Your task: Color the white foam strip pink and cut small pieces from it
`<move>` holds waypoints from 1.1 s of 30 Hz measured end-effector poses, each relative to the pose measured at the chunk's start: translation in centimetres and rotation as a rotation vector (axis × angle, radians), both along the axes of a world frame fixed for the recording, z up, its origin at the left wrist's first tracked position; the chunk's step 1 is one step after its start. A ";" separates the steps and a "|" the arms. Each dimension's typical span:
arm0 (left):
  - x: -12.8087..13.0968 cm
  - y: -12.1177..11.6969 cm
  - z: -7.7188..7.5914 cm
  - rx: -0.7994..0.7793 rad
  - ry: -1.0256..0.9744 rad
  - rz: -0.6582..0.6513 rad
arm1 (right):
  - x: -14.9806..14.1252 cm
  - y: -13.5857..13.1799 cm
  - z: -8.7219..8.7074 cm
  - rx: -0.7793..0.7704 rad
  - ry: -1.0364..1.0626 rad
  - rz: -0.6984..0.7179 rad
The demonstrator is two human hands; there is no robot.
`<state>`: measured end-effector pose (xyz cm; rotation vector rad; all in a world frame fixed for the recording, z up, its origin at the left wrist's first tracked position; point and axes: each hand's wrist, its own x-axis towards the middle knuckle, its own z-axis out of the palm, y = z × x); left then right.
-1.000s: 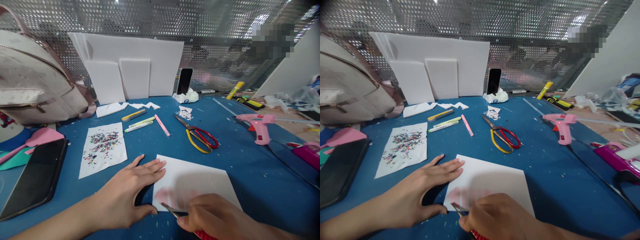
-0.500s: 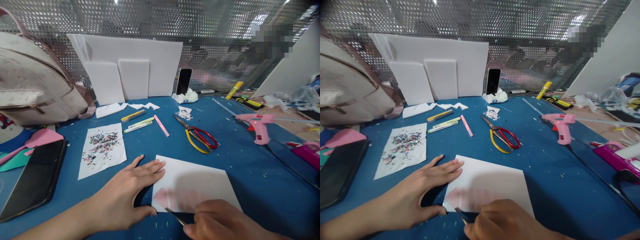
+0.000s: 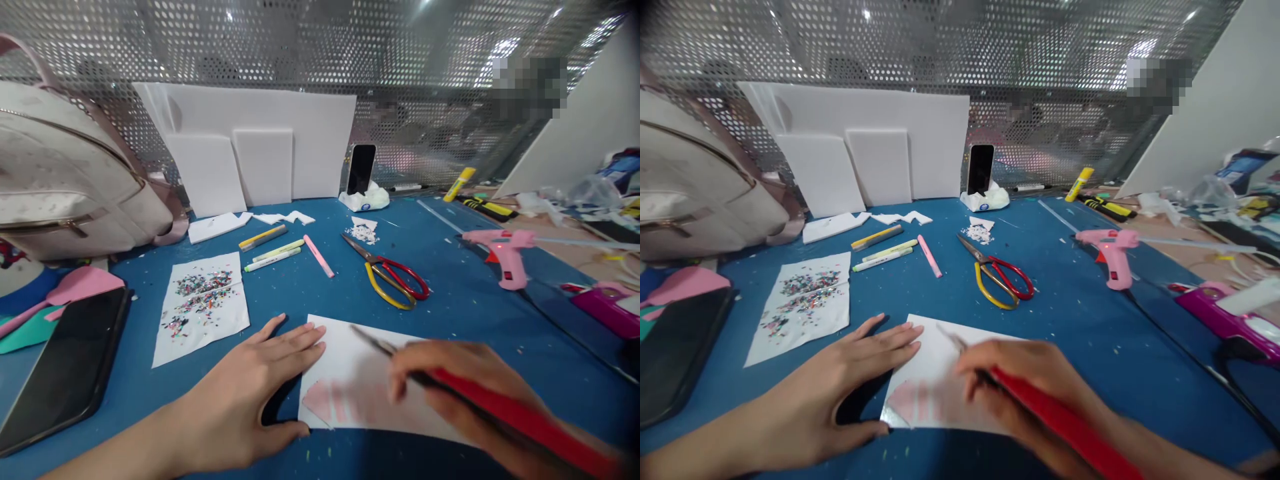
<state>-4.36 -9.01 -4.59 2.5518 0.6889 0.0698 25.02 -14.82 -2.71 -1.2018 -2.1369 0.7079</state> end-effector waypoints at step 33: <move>-0.7 1.0 0.2 -0.243 -0.304 0.331 | 1.0 8.7 -0.2 -0.518 0.306 0.105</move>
